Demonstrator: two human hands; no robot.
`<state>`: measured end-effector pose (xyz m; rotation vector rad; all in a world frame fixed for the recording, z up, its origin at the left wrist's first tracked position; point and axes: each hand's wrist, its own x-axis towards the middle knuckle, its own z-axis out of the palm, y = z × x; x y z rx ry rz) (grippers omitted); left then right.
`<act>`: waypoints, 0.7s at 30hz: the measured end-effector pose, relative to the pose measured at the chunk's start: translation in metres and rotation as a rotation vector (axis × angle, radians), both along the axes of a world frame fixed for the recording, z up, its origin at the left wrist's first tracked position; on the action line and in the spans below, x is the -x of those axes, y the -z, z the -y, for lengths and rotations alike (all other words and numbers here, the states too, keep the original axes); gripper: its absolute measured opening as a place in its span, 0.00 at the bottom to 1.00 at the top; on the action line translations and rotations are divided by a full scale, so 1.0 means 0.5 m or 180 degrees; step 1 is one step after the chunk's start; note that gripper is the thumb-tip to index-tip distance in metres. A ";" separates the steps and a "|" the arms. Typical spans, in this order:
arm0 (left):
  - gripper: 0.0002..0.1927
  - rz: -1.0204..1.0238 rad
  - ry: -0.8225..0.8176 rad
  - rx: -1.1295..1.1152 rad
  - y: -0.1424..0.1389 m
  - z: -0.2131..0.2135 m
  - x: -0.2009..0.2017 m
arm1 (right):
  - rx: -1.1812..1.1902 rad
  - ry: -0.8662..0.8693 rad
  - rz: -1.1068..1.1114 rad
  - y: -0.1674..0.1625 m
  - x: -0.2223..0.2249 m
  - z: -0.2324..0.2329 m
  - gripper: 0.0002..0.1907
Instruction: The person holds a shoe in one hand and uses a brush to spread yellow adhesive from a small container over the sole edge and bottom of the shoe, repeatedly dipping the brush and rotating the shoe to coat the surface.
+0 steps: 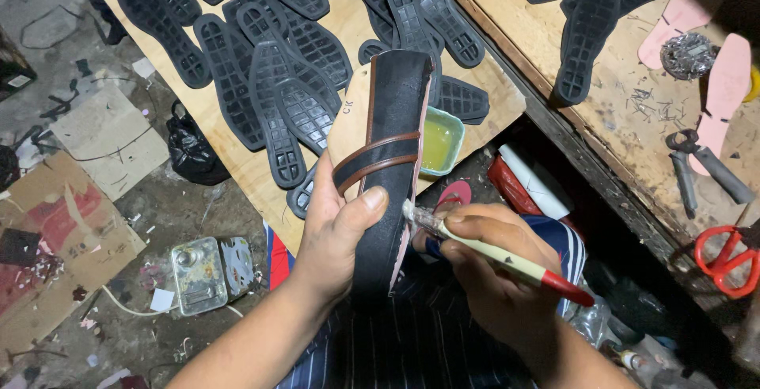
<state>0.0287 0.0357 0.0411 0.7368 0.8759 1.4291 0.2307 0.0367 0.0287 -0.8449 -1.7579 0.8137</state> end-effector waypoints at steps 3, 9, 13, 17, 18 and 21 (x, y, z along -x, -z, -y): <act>0.33 -0.0071 -0.0072 -0.0039 0.004 -0.002 -0.003 | 0.0148 -0.0212 -0.0164 -0.009 0.002 0.003 0.10; 0.27 0.0084 -0.0198 0.0048 0.013 -0.003 -0.005 | 0.0103 -0.0316 0.0178 -0.022 0.001 0.021 0.13; 0.25 0.0172 -0.0235 0.0335 0.015 -0.004 -0.005 | 0.0270 -0.0534 0.0439 -0.022 -0.015 0.043 0.15; 0.24 0.0230 -0.0201 0.0282 0.015 -0.011 -0.004 | 0.0251 -0.0784 0.0037 -0.012 -0.020 0.031 0.15; 0.24 0.0271 -0.0162 0.0232 0.014 -0.013 -0.004 | 0.0326 -0.0742 -0.0091 -0.012 -0.020 0.027 0.14; 0.21 0.0439 -0.0030 0.0363 0.012 -0.018 -0.006 | -0.0254 -0.0103 0.0290 -0.010 -0.015 0.005 0.15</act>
